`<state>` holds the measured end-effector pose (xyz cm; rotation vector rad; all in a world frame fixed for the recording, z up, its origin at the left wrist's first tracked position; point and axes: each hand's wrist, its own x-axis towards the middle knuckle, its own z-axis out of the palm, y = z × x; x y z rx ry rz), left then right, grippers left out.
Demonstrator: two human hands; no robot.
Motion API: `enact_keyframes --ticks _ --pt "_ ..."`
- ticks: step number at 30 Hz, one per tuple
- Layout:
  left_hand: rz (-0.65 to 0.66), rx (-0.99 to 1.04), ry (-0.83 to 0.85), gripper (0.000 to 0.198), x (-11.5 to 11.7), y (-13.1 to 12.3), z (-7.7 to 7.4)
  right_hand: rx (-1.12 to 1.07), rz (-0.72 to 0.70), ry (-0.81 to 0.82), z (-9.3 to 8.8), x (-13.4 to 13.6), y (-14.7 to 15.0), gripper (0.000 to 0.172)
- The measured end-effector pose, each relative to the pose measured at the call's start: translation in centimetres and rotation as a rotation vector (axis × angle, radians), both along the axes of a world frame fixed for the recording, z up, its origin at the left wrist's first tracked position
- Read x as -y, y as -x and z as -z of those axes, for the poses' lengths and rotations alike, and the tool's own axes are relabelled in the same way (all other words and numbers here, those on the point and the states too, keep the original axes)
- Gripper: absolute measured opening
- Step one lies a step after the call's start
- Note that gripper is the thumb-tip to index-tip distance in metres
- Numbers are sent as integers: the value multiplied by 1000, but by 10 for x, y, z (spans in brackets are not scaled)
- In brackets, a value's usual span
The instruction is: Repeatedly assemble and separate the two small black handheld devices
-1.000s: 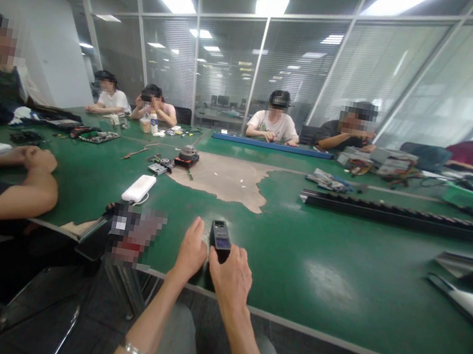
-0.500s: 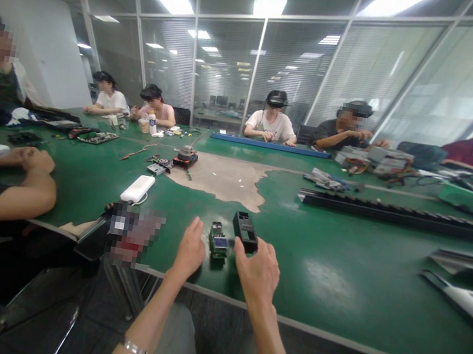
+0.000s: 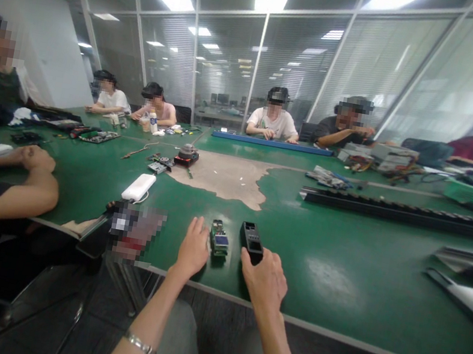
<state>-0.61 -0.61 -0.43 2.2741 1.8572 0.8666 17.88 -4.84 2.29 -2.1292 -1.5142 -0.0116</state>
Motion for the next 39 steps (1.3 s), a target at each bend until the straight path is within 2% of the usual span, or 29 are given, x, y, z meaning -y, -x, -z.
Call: enact_keyframes --ticks 5,12,17,22,26,30,35,39 --pt "-1 -24 23 39 4 -1 -7 18 15 11 -1 1 2 44" --pt "22 56 -38 38 0 2 2 -14 11 10 -1 2 3 46" --pt "38 125 -102 42 -6 5 12 -94 -29 -113 -10 4 6 45" --pt "29 160 -123 43 -7 5 16 -132 -155 -239 -27 8 25 41" --pt "22 139 -140 43 -8 6 17 -119 -202 -216 -33 9 45 39" --pt "6 169 -164 52 -10 7 23 -81 -207 -167 -36 9 60 38" --pt "11 209 -181 54 -11 8 26 -32 -207 -115 -41 8 70 36" --pt "-1 232 -174 53 -11 8 24 -2 -197 -90 -37 7 73 35"
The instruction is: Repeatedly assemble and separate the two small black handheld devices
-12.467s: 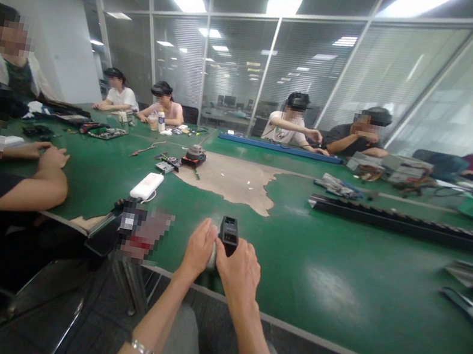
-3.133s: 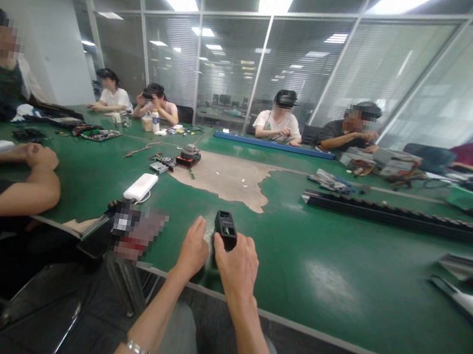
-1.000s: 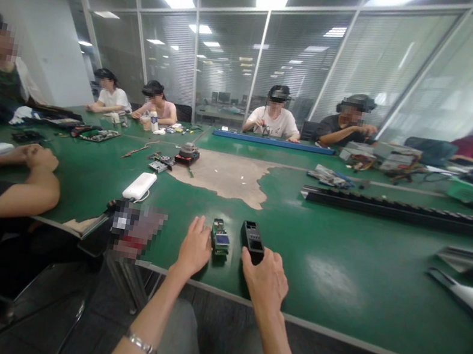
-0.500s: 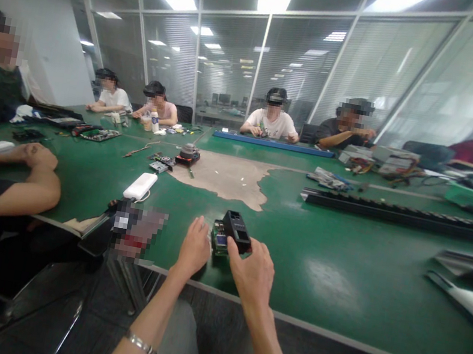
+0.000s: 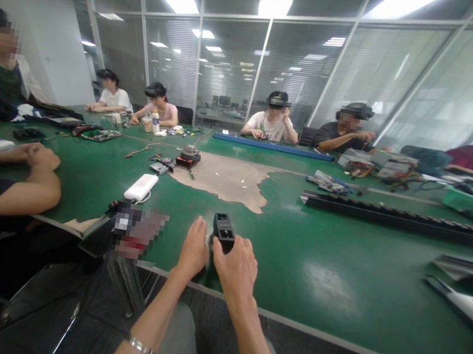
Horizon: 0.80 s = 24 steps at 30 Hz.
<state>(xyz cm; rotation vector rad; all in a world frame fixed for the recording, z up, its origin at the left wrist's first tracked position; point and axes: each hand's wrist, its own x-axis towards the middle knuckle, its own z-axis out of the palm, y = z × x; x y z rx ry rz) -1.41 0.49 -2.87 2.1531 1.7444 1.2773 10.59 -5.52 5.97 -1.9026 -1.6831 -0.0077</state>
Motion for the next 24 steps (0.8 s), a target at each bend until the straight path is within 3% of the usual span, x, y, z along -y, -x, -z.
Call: enact_keyframes --ticks 11,20,24 --pt "12 19 62 59 -1 2 -3 39 17 41 27 2 2 33" --pt "7 20 54 61 -2 1 -1 11 19 42 29 3 1 34" --pt "-2 8 49 57 -1 0 -1 -57 -7 -24 20 3 1 35"
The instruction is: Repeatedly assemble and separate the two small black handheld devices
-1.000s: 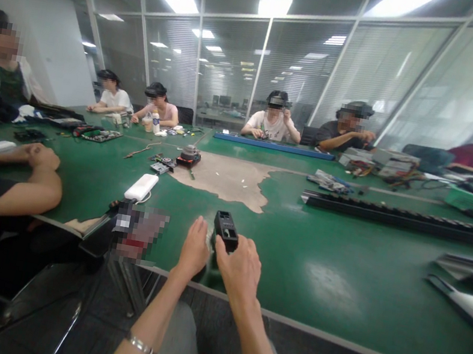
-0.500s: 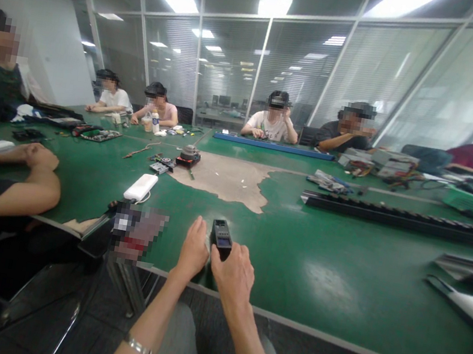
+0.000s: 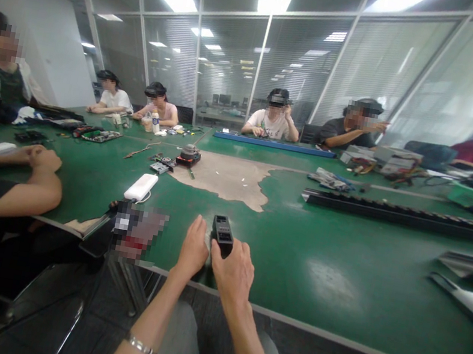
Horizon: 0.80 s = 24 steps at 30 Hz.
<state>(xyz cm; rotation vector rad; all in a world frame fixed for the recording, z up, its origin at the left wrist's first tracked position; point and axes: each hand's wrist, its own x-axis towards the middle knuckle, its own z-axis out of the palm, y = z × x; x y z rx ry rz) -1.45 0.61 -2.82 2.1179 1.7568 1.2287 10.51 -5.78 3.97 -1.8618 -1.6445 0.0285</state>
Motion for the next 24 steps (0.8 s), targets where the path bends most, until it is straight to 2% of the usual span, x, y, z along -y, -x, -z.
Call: enact_keyframes --ticks 6,9,16,24 --pt "5 -7 -18 60 -1 0 2 -73 -25 -157 -30 -4 -11 41" --pt "1 -4 -13 61 0 -1 0 -73 11 -192 -34 -5 -27 43" --pt "2 8 -5 61 2 -2 -3 -7 147 -79 -7 -8 -69 40" --pt "-7 -27 26 58 1 -1 -3 22 198 47 15 -8 -83 44"
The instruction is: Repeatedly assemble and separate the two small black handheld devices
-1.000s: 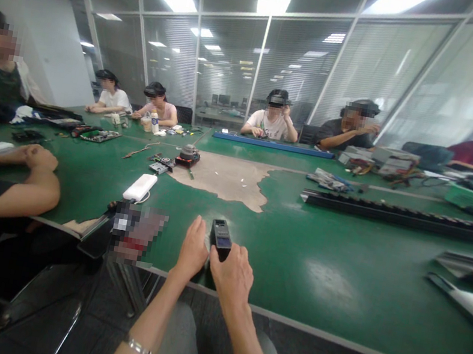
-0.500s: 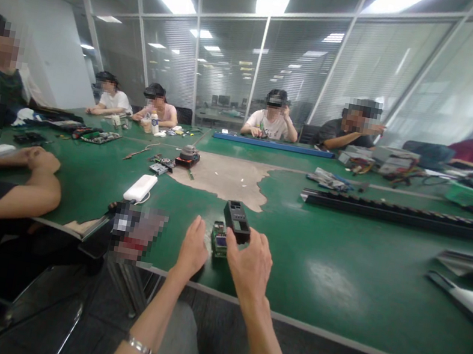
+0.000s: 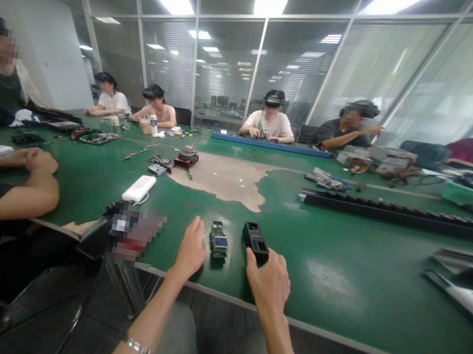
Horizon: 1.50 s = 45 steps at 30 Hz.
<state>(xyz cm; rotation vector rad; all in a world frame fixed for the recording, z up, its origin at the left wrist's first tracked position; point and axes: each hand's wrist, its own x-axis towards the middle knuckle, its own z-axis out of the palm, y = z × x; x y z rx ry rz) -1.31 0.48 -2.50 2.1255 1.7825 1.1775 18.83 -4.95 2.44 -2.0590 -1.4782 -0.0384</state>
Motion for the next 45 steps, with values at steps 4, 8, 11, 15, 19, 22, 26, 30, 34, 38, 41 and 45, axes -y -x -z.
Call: enact_keyframes --ticks 4,8,11,15,19,22,26,30,34,38,41,45 --pt "8 18 -7 60 -1 0 2 4 -4 21 4 -1 -1 43" --pt "11 27 0 60 -1 0 1 14 -6 54 5 -3 -2 43" --pt "10 14 2 59 0 0 0 18 10 73 5 -3 -1 45" --pt "11 9 -9 59 0 0 0 18 12 64 5 -3 -1 45" --pt "18 24 -8 60 0 0 1 19 15 37 7 -1 0 46" --pt "15 22 -11 60 0 1 1 9 3 3 10 0 -1 46" --pt "13 4 -14 58 1 1 1 -55 -47 -84 10 3 0 47" --pt "15 9 -35 59 0 2 3 -132 -126 -199 -2 4 13 45" --pt "9 12 -72 61 0 3 6 -134 -211 -241 -17 4 38 44" --pt "3 22 -83 61 0 3 8 -103 -226 -206 -25 4 61 43" --pt "1 33 -75 61 -1 3 8 -81 -214 -138 -29 4 72 41" --pt "6 57 -60 59 -1 3 6 -48 -197 -55 -35 4 80 39"
